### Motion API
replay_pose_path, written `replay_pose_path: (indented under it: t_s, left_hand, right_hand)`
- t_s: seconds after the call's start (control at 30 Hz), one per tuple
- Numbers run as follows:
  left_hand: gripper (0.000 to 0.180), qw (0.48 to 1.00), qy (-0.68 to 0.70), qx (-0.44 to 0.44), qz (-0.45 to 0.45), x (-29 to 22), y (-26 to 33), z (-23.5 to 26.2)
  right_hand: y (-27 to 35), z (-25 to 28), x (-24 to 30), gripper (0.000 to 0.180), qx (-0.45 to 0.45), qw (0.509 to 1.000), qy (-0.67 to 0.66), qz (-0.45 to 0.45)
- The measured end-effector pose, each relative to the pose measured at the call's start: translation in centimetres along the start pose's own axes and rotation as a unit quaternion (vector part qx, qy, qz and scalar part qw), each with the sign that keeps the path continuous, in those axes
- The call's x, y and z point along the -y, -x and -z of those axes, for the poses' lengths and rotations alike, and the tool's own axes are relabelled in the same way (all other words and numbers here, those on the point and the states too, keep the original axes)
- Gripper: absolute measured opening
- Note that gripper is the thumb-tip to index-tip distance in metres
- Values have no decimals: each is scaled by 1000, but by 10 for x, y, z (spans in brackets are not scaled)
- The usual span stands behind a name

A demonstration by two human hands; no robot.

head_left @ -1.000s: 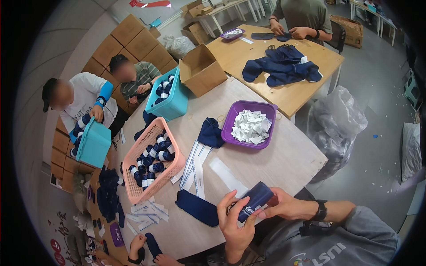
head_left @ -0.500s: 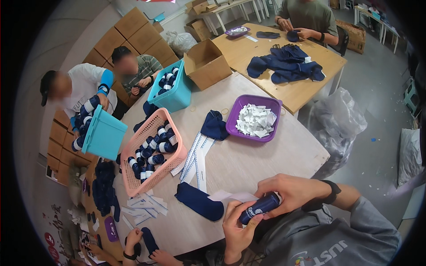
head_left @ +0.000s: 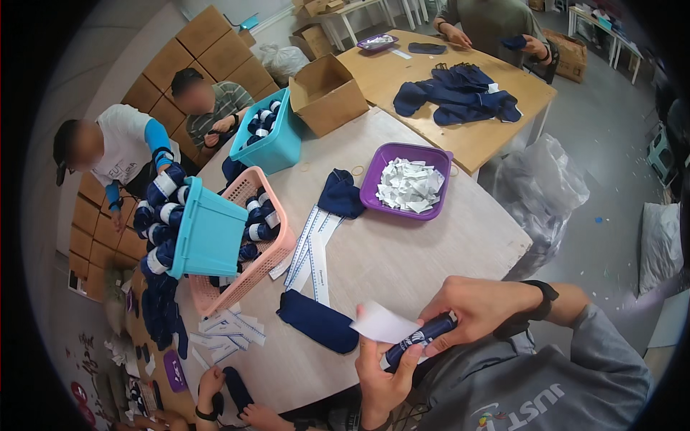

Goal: Attaching paper labels or elastic bands around individual pairs of socks in a workshop environment.

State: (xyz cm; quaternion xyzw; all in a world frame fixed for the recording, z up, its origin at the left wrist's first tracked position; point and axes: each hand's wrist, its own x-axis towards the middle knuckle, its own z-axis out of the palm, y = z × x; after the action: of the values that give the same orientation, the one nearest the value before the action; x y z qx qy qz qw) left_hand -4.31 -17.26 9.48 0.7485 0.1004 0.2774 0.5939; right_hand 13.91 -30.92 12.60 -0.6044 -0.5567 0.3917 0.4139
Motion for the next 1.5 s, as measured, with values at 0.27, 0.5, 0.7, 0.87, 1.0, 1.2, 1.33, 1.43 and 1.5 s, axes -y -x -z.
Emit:
replay_pose_path:
  t_s: [0.27,0.5,0.7,0.87,1.0,1.2,1.33,1.43,1.5]
  left_hand:
    - [30,980,-161,45,-105,-7,-10,9]
    - [25,960,-209,61,-177,-13,-17,4]
    - [31,942,-236,83,-225,-10,-20,5]
    - [45,918,-283,117,-253,-10,-17,7]
    - [51,907,-312,115,-260,9,-21,1]
    - [49,927,-279,118,-220,20,-27,-3]
    - [45,924,-284,120,-226,12,-23,-5]
    - [36,905,-286,105,-296,10,-19,-5]
    - [30,895,-301,103,-312,7,-14,-3]
  right_hand:
    - [-1,-5,-14,42,-41,997,-69,7]
    - [2,-4,-17,36,-51,996,-72,-16]
    - [3,-3,-18,33,-44,992,-119,-13]
    - [3,-1,-26,32,-20,983,-176,-39]
    - [1,13,-31,34,12,998,-65,20]
    - [1,-33,-25,24,-175,903,393,5]
    - [4,-32,-34,23,-195,873,447,22]
    - [6,-29,-29,23,-178,892,414,19]
    - [6,-27,-23,23,-174,905,388,18]
